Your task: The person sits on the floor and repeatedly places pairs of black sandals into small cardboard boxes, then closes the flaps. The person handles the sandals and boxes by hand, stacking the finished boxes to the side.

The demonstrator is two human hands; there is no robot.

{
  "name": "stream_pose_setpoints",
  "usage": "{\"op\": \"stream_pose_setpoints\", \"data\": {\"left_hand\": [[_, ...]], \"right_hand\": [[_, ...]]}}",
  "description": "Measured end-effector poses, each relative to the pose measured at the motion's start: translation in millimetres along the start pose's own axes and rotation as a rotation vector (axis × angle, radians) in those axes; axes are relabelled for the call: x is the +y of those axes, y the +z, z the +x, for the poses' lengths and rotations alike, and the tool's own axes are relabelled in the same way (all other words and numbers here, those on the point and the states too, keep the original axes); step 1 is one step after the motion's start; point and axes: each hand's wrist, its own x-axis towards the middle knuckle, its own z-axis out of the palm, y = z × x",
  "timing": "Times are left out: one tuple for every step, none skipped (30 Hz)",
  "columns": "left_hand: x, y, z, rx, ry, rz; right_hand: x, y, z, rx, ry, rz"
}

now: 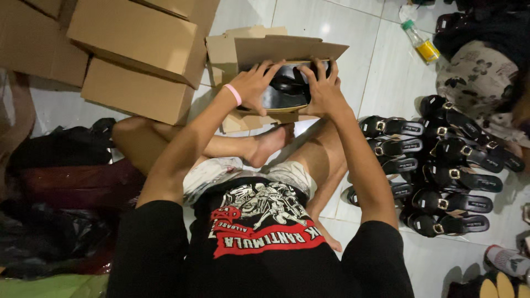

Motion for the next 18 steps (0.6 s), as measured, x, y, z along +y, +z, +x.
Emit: {"op": "stream_pose_setpoints", "data": {"left_hand": [[-0.8,-0.5,0.0,-0.001,-0.010,0.022],[-1.6,-1.0,-0.1,-0.001,-0.023,0.045],[-2.6,-1.4,-0.7,-0.001,-0.040,0.068],[-4.4,-1.8,-1.9,0.003,-0.039,0.093],[-7.2,-2.0,-2.8,0.005,-0.032,0.122],[-11.0,-1.8,-3.8,0.009,-0.023,0.149],[-16.5,-1.7,-4.5,-0.008,-0.028,0.110],[-23.3,-1.4,-5.1,-0.025,-0.036,0.073],[-30.1,0.7,-5.8,-0.049,-0.041,0.030],[-37.7,3.3,-6.1,-0.021,-0.023,0.017],[-46.5,5.7,-5.5,0.010,-0.004,0.007],[-53.6,10.0,-4.0,0.041,0.016,-0.003],[-57.9,17.4,-2.4,0.034,0.009,0.006],[-61.7,25.0,0.4,0.032,0.001,0.017],[-65.9,31.4,4.5,0.032,-0.009,0.031],[-68.9,37.9,9.8,0.017,-0.091,0.030],[-70.6,44.9,15.4,-0.008,-0.174,0.023],[-72.5,51.0,20.5,-0.033,-0.256,0.016]], "right_hand": [[-0.6,0.8,0.3,0.014,-0.009,0.003],[-1.5,2.0,0.6,0.015,0.007,0.003],[-2.4,3.8,1.5,0.015,0.020,0.006],[-3.2,5.7,2.2,0.014,0.034,0.012],[-3.6,7.9,3.0,0.026,0.014,0.027],[-3.2,10.0,3.3,0.039,-0.006,0.038],[-2.1,12.2,3.2,0.055,-0.033,0.048],[-0.2,14.1,2.6,0.033,-0.057,0.135],[2.3,16.1,1.1,0.006,-0.073,0.225],[5.4,18.1,-1.1,-0.020,-0.084,0.316],[9.0,20.1,-3.8,-0.032,-0.070,0.249],[12.7,22.3,-7.0,-0.046,-0.057,0.179],[16.5,24.8,-10.4,-0.063,-0.043,0.108],[20.1,27.7,-14.0,-0.065,-0.017,0.115],[23.4,31.1,-17.0,-0.063,0.005,0.121],[26.5,34.8,-19.8,-0.066,0.031,0.131],[29.1,38.7,-21.7,-0.041,0.027,0.124],[31.3,42.9,-23.2,-0.016,0.023,0.115]]}}
